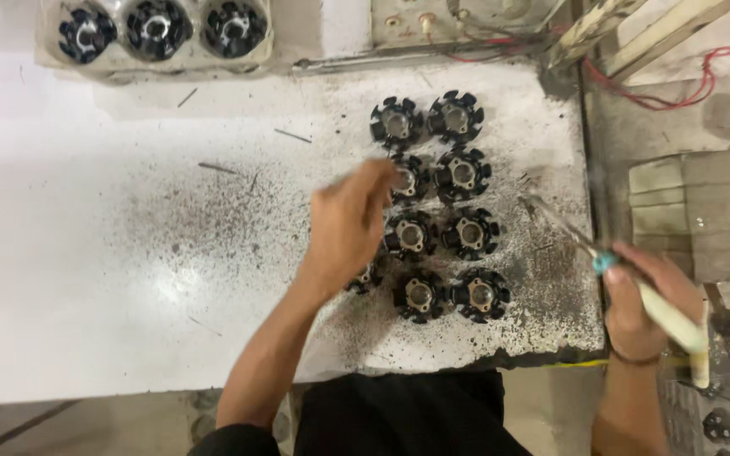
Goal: The person works at a factory bench processing black rotor-like parts. They pick up parts one at a time, apply a heated hand tool with a cord to each part's hub, place treated parts aside, use red test leads with a bench tester machine on some parts, and sort parts into molded trays and piles on the bench.
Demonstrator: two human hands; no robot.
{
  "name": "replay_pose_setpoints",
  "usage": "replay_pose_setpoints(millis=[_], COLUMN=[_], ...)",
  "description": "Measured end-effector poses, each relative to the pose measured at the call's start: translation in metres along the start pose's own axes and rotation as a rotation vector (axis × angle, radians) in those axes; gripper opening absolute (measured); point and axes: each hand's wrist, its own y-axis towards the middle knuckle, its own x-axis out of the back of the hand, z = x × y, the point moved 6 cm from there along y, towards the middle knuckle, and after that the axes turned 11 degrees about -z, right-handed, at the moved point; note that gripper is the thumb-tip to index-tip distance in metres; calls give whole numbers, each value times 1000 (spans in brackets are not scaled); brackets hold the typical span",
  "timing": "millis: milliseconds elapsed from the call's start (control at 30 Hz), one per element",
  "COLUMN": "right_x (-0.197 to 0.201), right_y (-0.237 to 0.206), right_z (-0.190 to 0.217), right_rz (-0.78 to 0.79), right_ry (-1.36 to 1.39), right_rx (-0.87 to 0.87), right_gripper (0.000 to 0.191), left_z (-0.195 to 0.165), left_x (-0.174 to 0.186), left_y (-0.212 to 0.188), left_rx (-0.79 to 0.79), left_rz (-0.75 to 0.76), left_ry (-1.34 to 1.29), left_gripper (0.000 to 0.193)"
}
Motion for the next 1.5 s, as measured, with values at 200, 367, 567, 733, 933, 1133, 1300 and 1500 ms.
replay_pose_setpoints(millis=[200, 367, 567, 733, 933, 1133, 1300, 1500], right_x=[123, 166, 160, 118, 129, 152, 192, 212], right_y=[-114, -190, -191, -143, -104, -93, -111, -161], right_z=[11, -29, -23, -34, 12, -9, -55, 26], right_rz=[-291, -992, -1121, -735, -255, -257, -49, -60], right_ry=[-317, 654, 663, 1111, -798, -917, -1035, -977], right_rx=[-330, -919, -890, -1077, -273, -75, -285, -251], right_gripper=[27, 47, 35, 48, 28, 13, 23, 21], left_z=[-78, -109, -121, -124, -115, -125, -131, -103], left_x=[-63, -101, -116, -116, -110, -112, -119, -133], left_y=[-91, -144, -163, -167, -162, -161, -170, -179], left_rx=[77, 267, 298, 245, 310, 203, 104, 303], left_rz=[327, 637, 739, 715, 677, 664, 719, 728], left_ry=[-351, -468, -420, -440, -375, -487, -476, -464], left_gripper=[7, 13, 16, 15, 15, 14, 14, 12])
